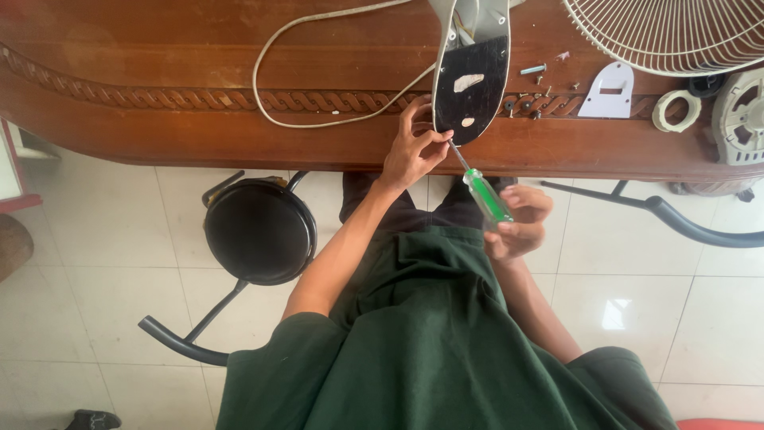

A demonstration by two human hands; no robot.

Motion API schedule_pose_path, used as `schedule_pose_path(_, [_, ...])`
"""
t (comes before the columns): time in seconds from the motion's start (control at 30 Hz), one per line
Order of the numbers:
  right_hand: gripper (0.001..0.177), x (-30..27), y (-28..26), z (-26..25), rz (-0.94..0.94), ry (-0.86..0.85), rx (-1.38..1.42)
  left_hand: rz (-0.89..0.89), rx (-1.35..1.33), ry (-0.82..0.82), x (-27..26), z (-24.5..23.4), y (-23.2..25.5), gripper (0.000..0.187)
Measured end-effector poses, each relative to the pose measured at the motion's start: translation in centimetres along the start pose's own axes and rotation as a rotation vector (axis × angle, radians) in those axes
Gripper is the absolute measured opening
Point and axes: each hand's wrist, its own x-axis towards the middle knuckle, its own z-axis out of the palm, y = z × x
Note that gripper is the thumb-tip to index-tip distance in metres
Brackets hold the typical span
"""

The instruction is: The person removes a black plastic cover from the base of an electric fan using a screwdriver, then unscrews and removes a yellow internal component from the fan base. The cover and component are placed on the table.

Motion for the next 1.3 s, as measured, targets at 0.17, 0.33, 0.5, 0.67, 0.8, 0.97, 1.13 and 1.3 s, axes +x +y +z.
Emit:
schedule_pose_path(0.17, [0.022,-0.8,-0.9,0.1,0.071,-0.025,0.033,-0.001,0.004,0.001,-0.1,-0.1,0.0,0.020])
schedule_pose_path(0.33, [0.017,-1.2,-1.3,0.0,0.072,-0.092,-0.004,-0.012,0.005,0.004,-0.1,0.1,0.0,0.020])
schedule_pose_path(0.5, [0.019,-1.0,-0.8,-0.3,0.070,-0.166,-0.030,-0.015,0.000,0.004,0.0,-0.1,0.1,0.019])
schedule_pose_path(0.67, [0.021,-1.4,0.2,-0.4,0.071,-0.025,-0.003,-0.011,0.020,0.013,0.0,-0.1,0.2,0.019])
schedule_pose_path(0.8, [0.028,-1.3,0.7,-1.0,0.104,0.115,0.091,-0.017,0.009,0.011,0.0,0.0,0.1,0.019])
schedule_pose_path(0.97, [0.027,-1.6,-0.2,-1.3,0.101,0.020,-0.016,-0.019,-0.006,0.000,-0.1,0.0,0.0,0.019])
schedule_pose_path(1.13, [0.027,-2.2,-0.5,-1.0,0.085,-0.008,-0.068,-0.005,-0.020,0.017,-0.1,0.0,0.0,0.019])
schedule_pose_path(1.3, [0.045,-2.6,0.0,-1.8,0.124,0.011,-0.003,-0.013,-0.017,0.029,0.0,0.1,0.0,0.019])
